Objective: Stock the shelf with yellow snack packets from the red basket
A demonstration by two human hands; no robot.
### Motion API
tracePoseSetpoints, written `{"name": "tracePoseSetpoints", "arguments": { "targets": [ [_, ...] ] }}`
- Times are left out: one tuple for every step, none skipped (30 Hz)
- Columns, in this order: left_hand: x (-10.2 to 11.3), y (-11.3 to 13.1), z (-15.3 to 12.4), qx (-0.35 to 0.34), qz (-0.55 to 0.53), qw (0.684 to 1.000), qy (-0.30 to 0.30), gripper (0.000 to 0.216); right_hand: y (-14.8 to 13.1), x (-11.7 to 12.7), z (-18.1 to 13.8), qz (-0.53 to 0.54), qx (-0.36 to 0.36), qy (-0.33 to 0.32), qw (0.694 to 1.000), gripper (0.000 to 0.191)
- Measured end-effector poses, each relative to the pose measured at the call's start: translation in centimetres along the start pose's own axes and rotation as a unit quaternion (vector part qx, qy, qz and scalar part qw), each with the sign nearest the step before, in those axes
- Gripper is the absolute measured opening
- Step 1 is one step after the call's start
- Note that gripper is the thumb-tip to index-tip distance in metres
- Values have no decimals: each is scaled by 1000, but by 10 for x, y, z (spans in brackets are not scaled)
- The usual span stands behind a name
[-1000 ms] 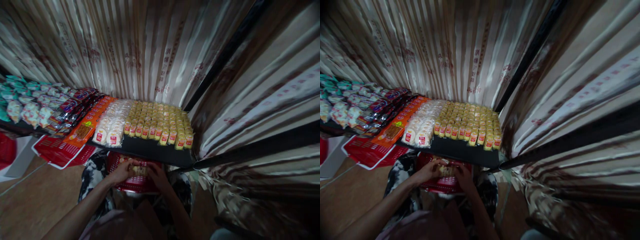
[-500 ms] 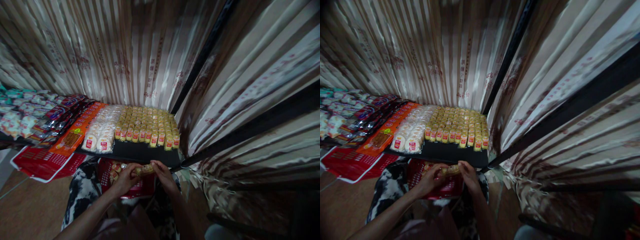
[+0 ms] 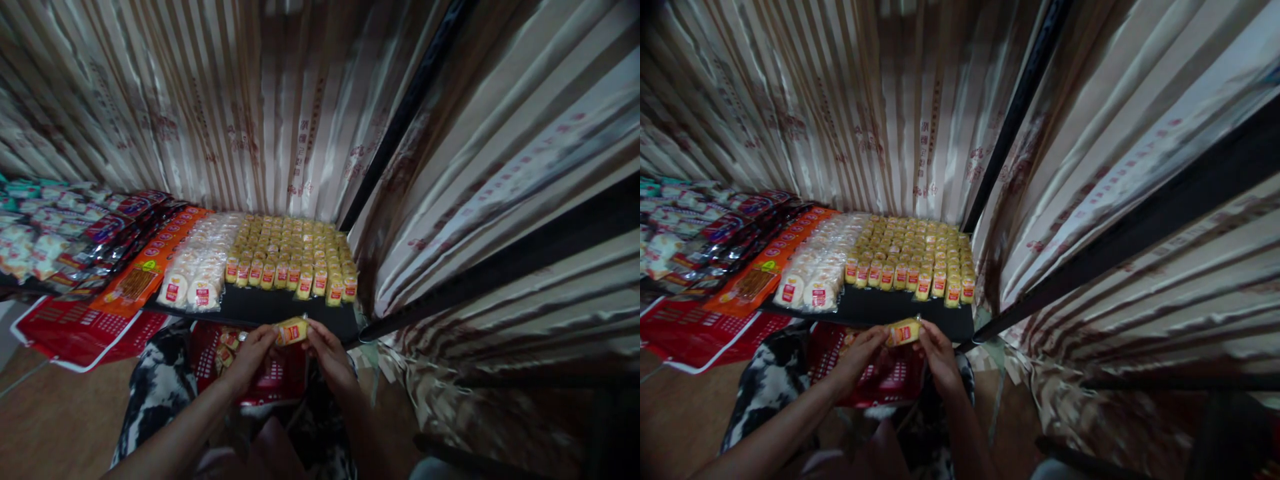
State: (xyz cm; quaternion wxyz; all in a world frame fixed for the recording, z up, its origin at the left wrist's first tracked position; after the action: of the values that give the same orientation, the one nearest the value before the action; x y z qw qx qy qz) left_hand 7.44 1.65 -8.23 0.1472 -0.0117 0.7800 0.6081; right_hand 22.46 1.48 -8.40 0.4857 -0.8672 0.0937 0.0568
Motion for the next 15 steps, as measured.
{"name": "tracePoseSetpoints", "arguments": {
  "targets": [
    [0, 0, 1, 3, -8, 1000, 6, 47, 0, 0, 1, -10, 3, 2, 1000, 46],
    [1, 0, 2, 5, -17, 1000, 13, 47, 1, 1, 1, -15, 6, 6, 1000, 45],
    [1, 0, 2, 7, -24, 1000, 19, 47, 1, 1, 2, -17, 8, 8, 1000, 44],
    [2, 0, 3, 8, -26, 999, 23, 47, 2, 2, 3, -15, 8, 10, 1000, 43],
    [2, -1, 4, 5, -23, 999, 23, 47, 3, 2, 4, -12, 6, 12, 1000, 43],
    [2, -1, 6, 1, -10, 1000, 20, 48, 5, 1, 5, -10, 3, 14, 1000, 43],
    [3, -1, 8, -8, 12, 1000, 17, 49, 7, 1, 6, -9, 1, 17, 1000, 43],
    [4, -1, 11, -21, 37, 999, 15, 51, 8, 0, 6, -9, 1, 20, 1000, 43],
    [5, -1, 14, -37, 60, 997, 15, 53, 9, 0, 6, -9, 3, 26, 1000, 42],
    [6, -1, 17, -53, 81, 995, 17, 55, 10, 0, 5, -10, 6, 34, 999, 41],
    [7, -1, 20, -69, 96, 993, 22, 56, 10, 0, 5, -15, 12, 41, 999, 41],
    [8, 0, 24, -83, 107, 990, 28, 56, 10, 1, 4, -23, 21, 52, 998, 40],
    [7, 2, 28, -94, 118, 988, 34, 54, 9, 4, 4, -36, 32, 67, 997, 40],
    [6, 5, 32, -103, 132, 985, 34, 52, 7, 7, 3, -56, 44, 86, 994, 40],
    [3, 9, 36, -112, 152, 981, 31, 49, 5, 10, 2, -87, 59, 109, 989, 40]
  ]
}}
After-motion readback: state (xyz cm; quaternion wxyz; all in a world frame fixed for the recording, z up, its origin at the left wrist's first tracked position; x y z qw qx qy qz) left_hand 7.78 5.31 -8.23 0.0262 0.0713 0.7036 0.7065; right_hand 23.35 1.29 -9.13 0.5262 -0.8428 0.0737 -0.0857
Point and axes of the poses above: each hand's wrist, its own z-axis towards the middle knuckle, its own x-axis out of the back of the hand, y = z × x, the point moved 8 cm from there along z, towards the middle knuckle, and after that the axes turned 14 degrees about -x, right-handed, at the moved point
